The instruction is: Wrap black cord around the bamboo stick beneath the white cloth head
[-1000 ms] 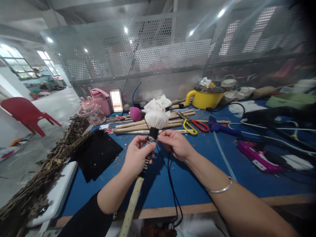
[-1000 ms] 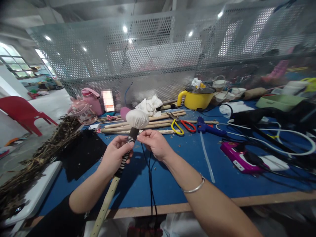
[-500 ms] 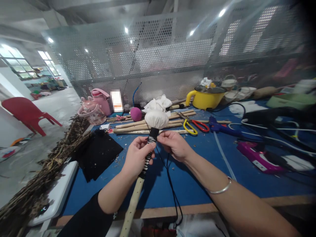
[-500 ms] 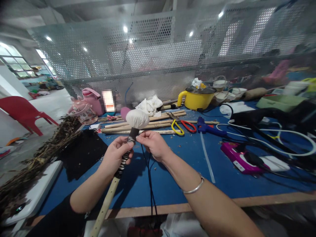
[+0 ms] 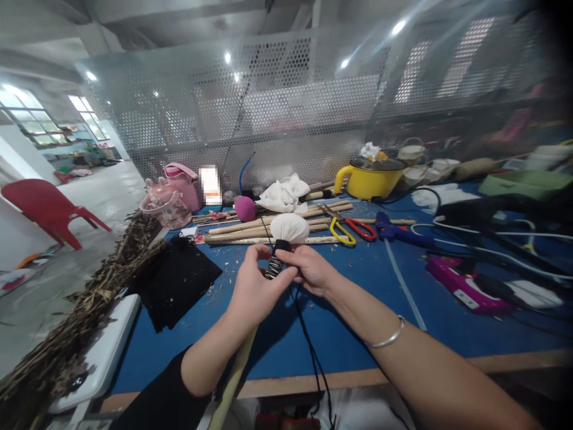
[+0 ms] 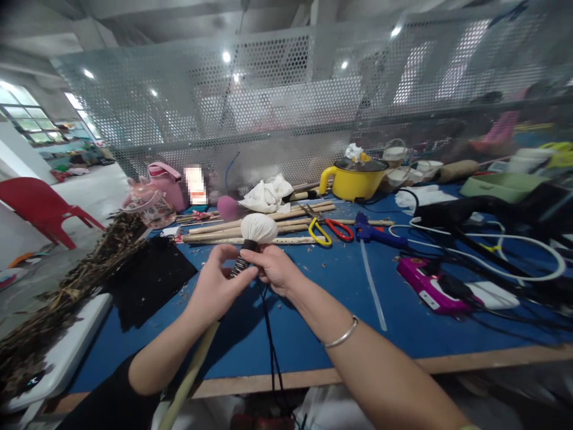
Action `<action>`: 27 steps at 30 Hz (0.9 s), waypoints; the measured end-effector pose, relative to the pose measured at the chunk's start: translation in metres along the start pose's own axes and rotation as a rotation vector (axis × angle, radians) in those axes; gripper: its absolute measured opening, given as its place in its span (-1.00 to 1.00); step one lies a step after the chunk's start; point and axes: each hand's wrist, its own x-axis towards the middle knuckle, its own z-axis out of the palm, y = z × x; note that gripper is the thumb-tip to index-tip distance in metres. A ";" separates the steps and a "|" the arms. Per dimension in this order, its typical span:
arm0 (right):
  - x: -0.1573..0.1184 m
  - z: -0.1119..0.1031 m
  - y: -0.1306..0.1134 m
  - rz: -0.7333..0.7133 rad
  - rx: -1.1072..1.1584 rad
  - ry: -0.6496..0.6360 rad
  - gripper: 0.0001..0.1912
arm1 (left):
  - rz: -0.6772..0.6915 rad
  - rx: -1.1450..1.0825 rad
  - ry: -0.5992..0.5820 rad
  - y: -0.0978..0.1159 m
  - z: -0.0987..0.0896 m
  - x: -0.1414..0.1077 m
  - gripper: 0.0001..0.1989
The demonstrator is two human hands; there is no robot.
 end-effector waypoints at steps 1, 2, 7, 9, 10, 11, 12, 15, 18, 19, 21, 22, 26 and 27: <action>0.000 0.002 0.000 -0.009 -0.022 0.001 -0.67 | 0.030 0.056 0.022 -0.001 0.001 -0.001 -0.60; -0.001 0.003 0.000 -0.028 -0.043 0.006 -0.67 | 0.022 0.081 0.016 -0.001 0.000 -0.001 -0.63; -0.007 0.001 -0.010 -0.122 -0.092 -0.003 -0.67 | -0.144 -0.121 -0.056 0.005 -0.006 0.004 -0.64; -0.010 0.000 -0.014 -0.129 -0.061 0.010 -0.68 | -0.153 -0.227 -0.067 0.007 -0.007 0.006 -0.63; -0.011 -0.001 -0.015 -0.136 -0.039 0.020 -0.68 | -0.158 -0.272 -0.078 0.008 -0.008 0.006 -0.63; -0.012 -0.001 -0.016 -0.143 -0.016 0.027 -0.69 | -0.165 -0.310 -0.092 0.008 -0.008 0.007 -0.63; -0.012 0.000 -0.016 -0.147 0.003 0.029 -0.70 | -0.174 -0.339 -0.105 0.007 -0.008 0.007 -0.63; -0.012 0.000 -0.015 -0.141 0.034 0.024 -0.70 | -0.198 -0.388 -0.140 0.005 -0.009 0.008 -0.66; -0.010 0.001 -0.014 -0.141 0.038 0.012 -0.68 | -0.230 -0.428 -0.204 0.004 -0.010 0.009 -0.70; -0.009 0.001 -0.014 -0.142 0.039 0.005 -0.68 | -0.240 -0.448 -0.233 0.004 -0.010 0.009 -0.71; -0.009 0.002 -0.014 -0.152 0.056 -0.002 -0.66 | -0.246 -0.492 -0.277 0.004 -0.010 0.009 -0.73; -0.009 0.002 -0.014 -0.159 0.070 -0.004 -0.67 | -0.246 -0.514 -0.292 0.004 -0.010 0.009 -0.73; -0.010 0.003 -0.014 -0.156 0.103 -0.029 -0.68 | -0.307 -0.556 -0.351 0.001 -0.010 0.010 -0.71; -0.010 0.002 -0.014 -0.143 0.091 -0.036 -0.67 | -0.344 -0.561 -0.374 0.000 -0.009 0.010 -0.70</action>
